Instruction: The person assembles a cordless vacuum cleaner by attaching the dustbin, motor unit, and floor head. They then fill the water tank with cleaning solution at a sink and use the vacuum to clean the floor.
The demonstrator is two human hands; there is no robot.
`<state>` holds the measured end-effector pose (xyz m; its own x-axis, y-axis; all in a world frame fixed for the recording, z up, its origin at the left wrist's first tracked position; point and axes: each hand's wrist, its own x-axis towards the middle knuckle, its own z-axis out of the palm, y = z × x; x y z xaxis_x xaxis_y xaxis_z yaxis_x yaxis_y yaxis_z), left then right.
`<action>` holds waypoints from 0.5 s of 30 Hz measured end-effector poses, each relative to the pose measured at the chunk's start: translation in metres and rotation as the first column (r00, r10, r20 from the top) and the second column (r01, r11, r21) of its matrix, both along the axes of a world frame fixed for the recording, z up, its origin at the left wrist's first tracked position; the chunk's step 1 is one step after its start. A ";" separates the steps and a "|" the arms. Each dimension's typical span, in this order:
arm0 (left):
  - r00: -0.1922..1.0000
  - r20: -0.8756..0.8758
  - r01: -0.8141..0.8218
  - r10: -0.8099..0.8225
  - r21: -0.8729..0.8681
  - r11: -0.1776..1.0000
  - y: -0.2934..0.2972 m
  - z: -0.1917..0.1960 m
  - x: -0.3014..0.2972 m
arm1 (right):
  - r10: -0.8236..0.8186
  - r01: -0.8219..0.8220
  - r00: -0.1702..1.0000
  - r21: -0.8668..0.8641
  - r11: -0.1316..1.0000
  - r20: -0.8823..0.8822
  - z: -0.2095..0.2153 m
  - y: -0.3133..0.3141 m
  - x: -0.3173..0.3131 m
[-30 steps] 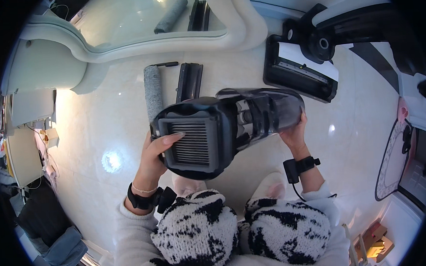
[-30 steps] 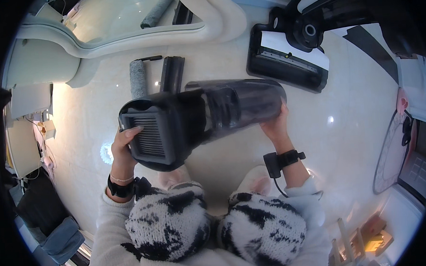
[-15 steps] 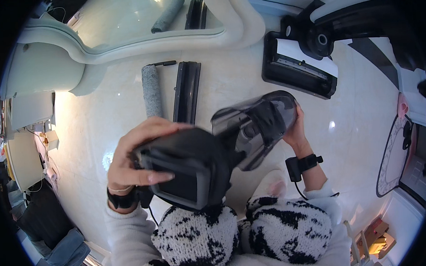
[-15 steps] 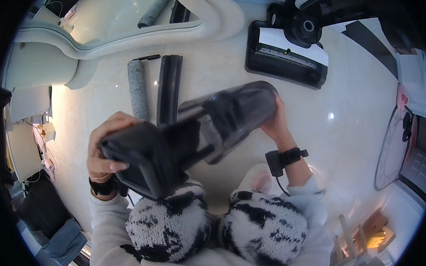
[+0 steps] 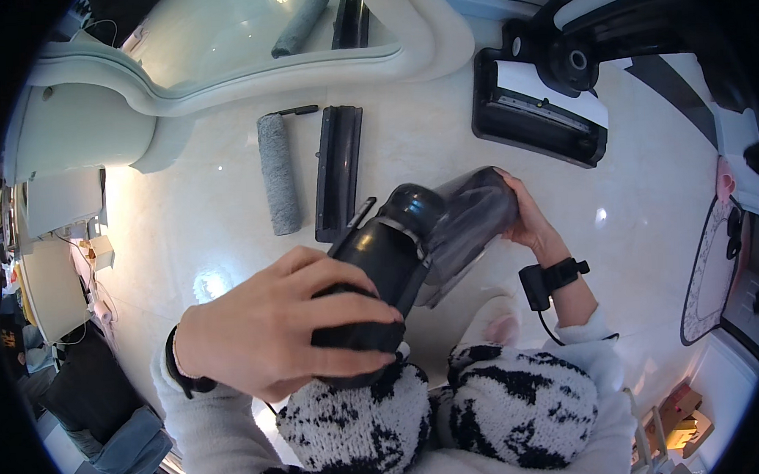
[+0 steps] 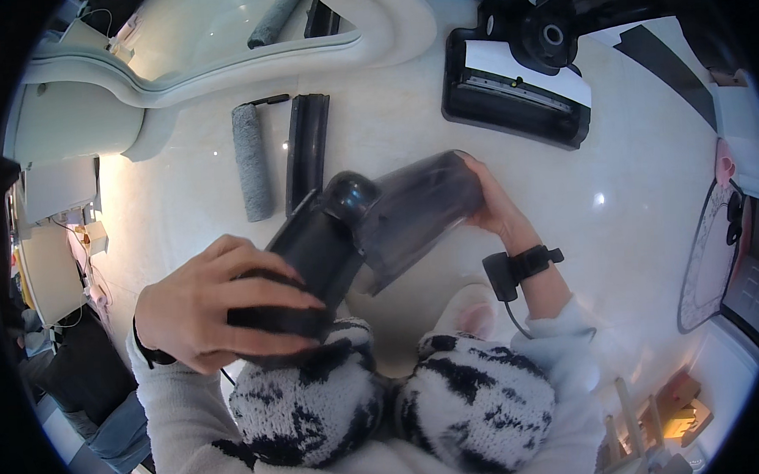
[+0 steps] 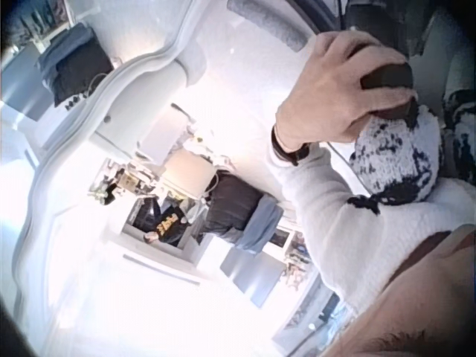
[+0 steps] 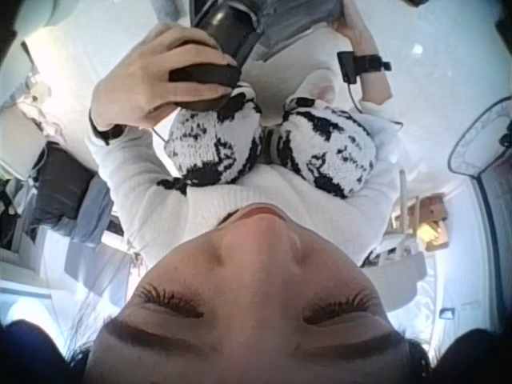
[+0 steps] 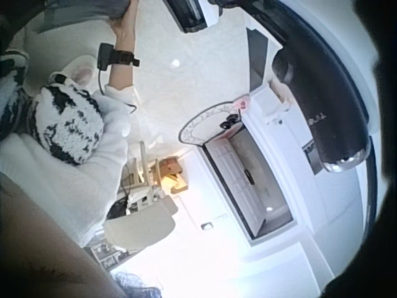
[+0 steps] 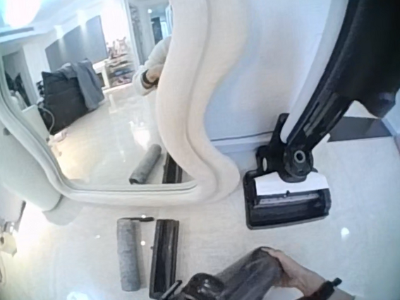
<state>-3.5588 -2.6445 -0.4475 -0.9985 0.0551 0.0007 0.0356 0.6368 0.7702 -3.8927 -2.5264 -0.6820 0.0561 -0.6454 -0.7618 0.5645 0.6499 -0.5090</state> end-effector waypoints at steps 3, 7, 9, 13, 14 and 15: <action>0.999 -0.024 0.036 -0.034 0.070 0.997 0.003 0.000 0.000 | -0.019 0.020 1.000 0.066 0.998 -0.013 -0.006 0.001 -0.001; 0.994 -0.078 0.086 -0.076 0.123 0.989 -0.008 -0.004 0.000 | -0.101 0.099 0.994 0.050 0.994 0.038 -0.012 0.001 -0.007; 0.990 -0.094 0.119 -0.103 0.192 0.974 -0.015 -0.008 -0.003 | -0.098 0.096 0.995 0.059 0.994 0.024 -0.012 -0.001 -0.007; 0.982 -0.183 0.103 -0.049 0.301 0.948 -0.022 -0.025 -0.012 | -0.045 0.047 0.998 -0.025 0.999 0.053 -0.005 -0.005 0.005; 0.974 -0.224 0.083 -0.019 0.279 0.957 -0.020 -0.033 -0.016 | -0.020 0.022 0.998 -0.024 0.999 0.062 -0.002 -0.006 0.009; 0.978 -0.207 0.064 -0.006 0.276 0.959 -0.023 -0.039 -0.016 | 0.004 -0.002 0.997 -0.022 1.000 0.072 -0.001 -0.007 0.013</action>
<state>-3.5749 -2.6672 -0.4864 -0.9732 0.0587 0.2224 0.2273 0.3918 0.8915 -3.8796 -2.5331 -0.6827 0.1122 -0.6615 -0.7415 0.5983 0.6408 -0.4811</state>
